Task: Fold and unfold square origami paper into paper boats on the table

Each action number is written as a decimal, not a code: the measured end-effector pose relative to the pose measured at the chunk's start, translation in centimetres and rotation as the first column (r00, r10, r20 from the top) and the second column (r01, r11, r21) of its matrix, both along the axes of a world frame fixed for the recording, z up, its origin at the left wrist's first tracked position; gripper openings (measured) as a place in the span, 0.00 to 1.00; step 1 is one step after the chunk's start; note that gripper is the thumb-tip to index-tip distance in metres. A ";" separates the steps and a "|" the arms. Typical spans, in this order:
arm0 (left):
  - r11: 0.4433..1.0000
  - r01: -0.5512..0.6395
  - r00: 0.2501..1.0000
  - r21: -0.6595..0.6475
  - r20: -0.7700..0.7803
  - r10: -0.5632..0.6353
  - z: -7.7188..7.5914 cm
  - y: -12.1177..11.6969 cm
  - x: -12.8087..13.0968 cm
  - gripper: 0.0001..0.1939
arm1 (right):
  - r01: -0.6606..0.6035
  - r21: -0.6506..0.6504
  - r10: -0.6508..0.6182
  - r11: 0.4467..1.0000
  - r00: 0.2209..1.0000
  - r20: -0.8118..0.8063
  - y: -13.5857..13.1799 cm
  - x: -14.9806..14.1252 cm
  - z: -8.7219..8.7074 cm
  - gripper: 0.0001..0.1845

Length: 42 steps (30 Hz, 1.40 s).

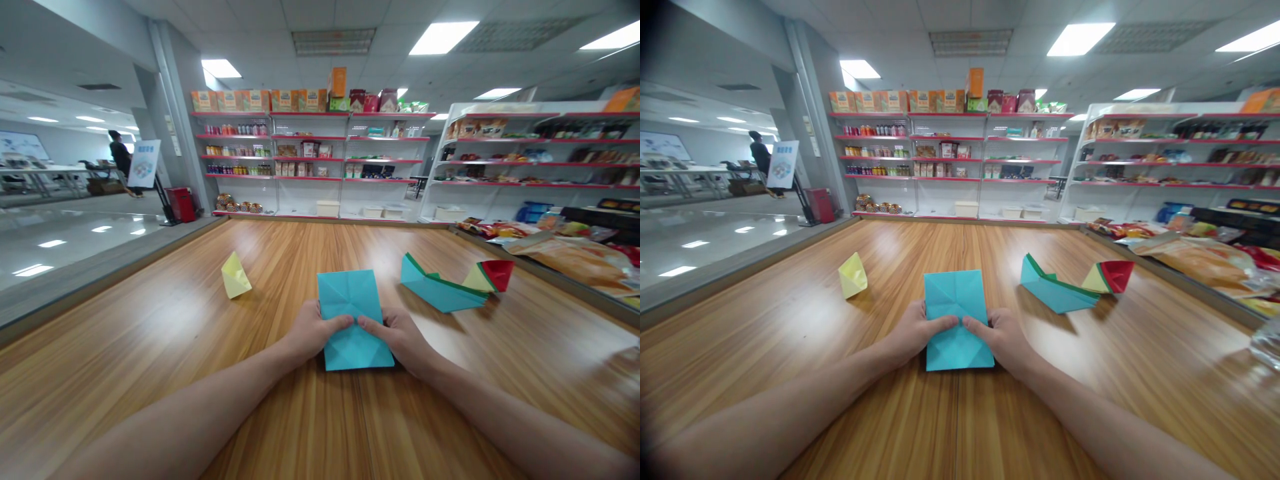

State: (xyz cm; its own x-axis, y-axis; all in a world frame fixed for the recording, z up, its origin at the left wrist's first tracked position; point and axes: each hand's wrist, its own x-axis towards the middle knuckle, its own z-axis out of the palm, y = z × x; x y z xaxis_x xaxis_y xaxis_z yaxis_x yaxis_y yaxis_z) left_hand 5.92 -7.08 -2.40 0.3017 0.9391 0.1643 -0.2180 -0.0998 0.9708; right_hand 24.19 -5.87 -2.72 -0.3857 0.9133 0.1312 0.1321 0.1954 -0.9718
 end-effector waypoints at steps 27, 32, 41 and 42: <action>0.909 -0.371 0.918 -0.188 0.074 0.390 0.9 0.1 0.0 0.27 | -0.424 -0.056 0.400 0.904 0.884 -0.241 -0.4 0.5 0.9 0.28; 0.927 -0.369 0.929 -0.064 0.000 0.370 -0.1 0.3 0.1 0.28 | -0.337 -0.069 0.300 0.939 0.900 -0.316 -0.2 0.5 0.5 0.21; 0.957 -0.275 0.958 -0.096 0.056 0.281 0.3 0.3 -0.1 0.19 | -0.221 -0.057 0.221 0.974 0.975 -0.014 -0.3 0.2 0.9 0.20; 0.947 -0.297 0.949 -0.120 0.077 0.307 0.3 0.3 -0.1 0.19 | -0.232 -0.041 0.232 0.972 0.973 0.004 -0.4 0.2 1.0 0.20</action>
